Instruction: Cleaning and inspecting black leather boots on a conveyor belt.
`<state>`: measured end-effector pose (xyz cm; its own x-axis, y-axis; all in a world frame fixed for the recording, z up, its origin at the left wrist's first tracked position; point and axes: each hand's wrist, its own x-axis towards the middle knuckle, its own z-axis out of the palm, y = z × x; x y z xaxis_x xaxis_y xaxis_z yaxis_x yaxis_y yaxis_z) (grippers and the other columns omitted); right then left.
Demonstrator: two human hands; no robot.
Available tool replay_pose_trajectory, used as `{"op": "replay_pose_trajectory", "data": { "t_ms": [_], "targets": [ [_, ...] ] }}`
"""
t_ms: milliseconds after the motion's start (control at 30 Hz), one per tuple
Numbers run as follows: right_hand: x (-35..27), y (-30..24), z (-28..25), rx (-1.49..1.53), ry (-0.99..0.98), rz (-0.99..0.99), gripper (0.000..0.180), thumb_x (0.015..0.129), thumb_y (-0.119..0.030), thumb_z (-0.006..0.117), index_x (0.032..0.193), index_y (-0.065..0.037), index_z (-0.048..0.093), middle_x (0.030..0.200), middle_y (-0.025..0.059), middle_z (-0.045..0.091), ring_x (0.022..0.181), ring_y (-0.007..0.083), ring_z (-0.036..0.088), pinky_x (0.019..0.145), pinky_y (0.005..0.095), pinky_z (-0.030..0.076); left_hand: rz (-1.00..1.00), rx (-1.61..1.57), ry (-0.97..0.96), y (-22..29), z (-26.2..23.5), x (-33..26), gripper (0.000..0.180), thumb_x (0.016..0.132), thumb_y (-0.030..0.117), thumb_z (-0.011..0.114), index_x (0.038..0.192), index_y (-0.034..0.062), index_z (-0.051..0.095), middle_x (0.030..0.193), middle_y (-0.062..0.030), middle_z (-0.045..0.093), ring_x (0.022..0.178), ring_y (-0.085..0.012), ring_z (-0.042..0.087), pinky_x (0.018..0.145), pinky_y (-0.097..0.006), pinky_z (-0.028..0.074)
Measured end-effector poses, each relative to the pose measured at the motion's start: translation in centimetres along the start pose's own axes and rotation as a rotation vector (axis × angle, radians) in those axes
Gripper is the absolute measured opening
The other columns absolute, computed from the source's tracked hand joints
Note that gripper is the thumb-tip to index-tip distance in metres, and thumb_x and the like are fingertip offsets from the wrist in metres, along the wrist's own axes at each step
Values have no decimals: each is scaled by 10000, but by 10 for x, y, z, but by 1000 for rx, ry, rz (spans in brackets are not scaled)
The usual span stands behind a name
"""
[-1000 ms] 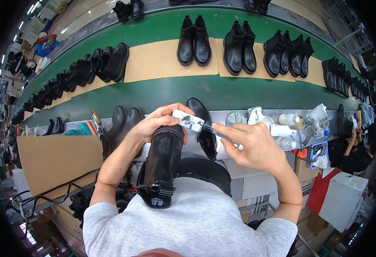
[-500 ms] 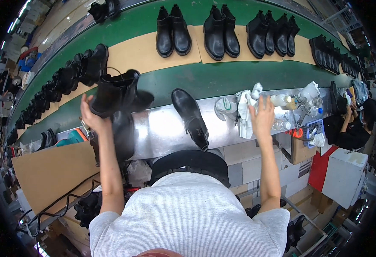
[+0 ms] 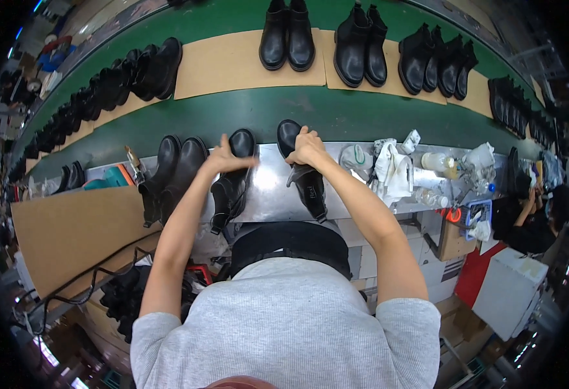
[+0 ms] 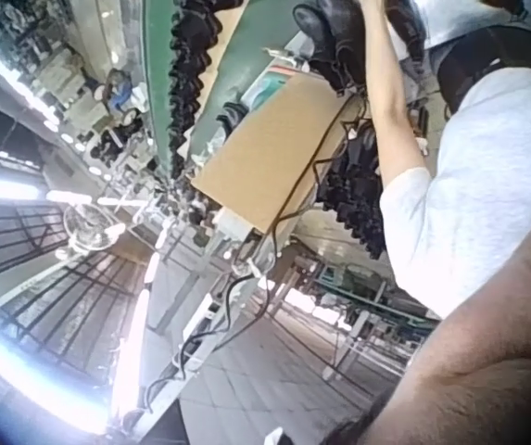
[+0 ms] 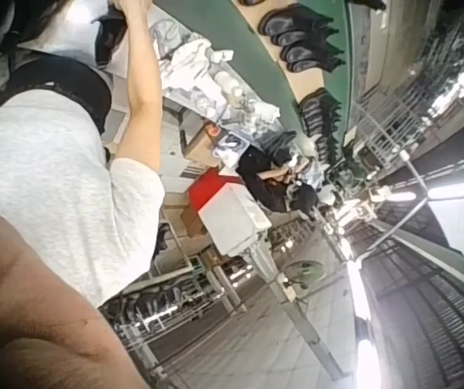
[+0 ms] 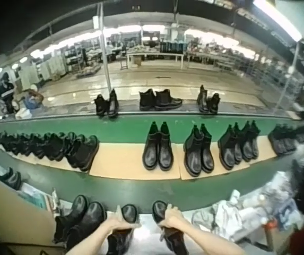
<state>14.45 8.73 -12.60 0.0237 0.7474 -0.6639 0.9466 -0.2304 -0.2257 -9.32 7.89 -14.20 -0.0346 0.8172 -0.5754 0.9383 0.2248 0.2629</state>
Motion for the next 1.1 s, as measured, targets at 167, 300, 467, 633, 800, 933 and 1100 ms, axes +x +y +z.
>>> {"op": "replay_pose_trajectory", "data": {
  "t_ms": [167, 300, 467, 633, 800, 933, 1100],
  "targets": [
    [9, 85, 1, 814, -18, -283, 821, 596, -158, 809, 1296, 49, 434, 1198, 189, 564, 1085, 275, 552, 946, 318, 414, 119, -195, 3, -5, -11, 2, 1039, 516, 332, 842, 1375, 28, 344, 1269, -313, 460, 1139, -397, 512, 975, -377, 419],
    [-4, 84, -4, 1241, -239, -304, 648, 686, -21, 748, 1269, 34, 471, 1164, 96, 579, 1056, 184, 538, 955, 288, 392, 207, -682, -24, -33, -23, 17, 863, 612, 229, 823, 1331, -14, 412, 1187, -204, 571, 1080, -285, 569, 938, -336, 447],
    [-15, 88, -20, 1313, -296, -463, 499, 736, -24, 685, 1207, 14, 525, 1091, 57, 619, 989, 147, 573, 908, 272, 435, 272, -1350, -325, -3, -50, -15, 559, 766, 163, 740, 1224, -44, 495, 1147, -129, 590, 975, -184, 605, 852, -304, 500],
    [-2, 93, -3, 1623, -598, -823, 408, 753, -5, 647, 1144, 36, 540, 1072, 86, 627, 904, 162, 614, 835, 294, 487, 508, -1848, -575, 28, -50, -66, 562, 852, 256, 629, 1283, -38, 421, 1186, -172, 566, 987, -287, 613, 866, -383, 521],
    [-4, 88, 6, 1735, -582, -759, 393, 753, -2, 646, 1130, 40, 544, 1059, 88, 631, 894, 165, 617, 824, 294, 492, 512, -2101, -752, 40, -64, -79, 563, 892, 275, 554, 1322, -39, 373, 1206, -192, 543, 1006, -331, 599, 854, -392, 528],
    [-3, 88, 10, 1880, -494, -646, 379, 752, 0, 646, 1116, 43, 547, 1047, 91, 635, 884, 168, 621, 812, 294, 497, 652, -2083, -848, 48, -69, -77, 598, 862, 272, 610, 1317, -39, 377, 1158, -193, 564, 990, -323, 604, 838, -379, 534],
    [-21, 66, -46, 1552, -467, -680, 339, 773, -19, 645, 1093, 52, 560, 1017, 90, 643, 889, 171, 623, 809, 274, 495, 423, -1759, -546, 12, -87, -51, 579, 836, 231, 670, 1275, -45, 412, 1112, -148, 592, 948, -247, 624, 821, -334, 528]
  ]
}}
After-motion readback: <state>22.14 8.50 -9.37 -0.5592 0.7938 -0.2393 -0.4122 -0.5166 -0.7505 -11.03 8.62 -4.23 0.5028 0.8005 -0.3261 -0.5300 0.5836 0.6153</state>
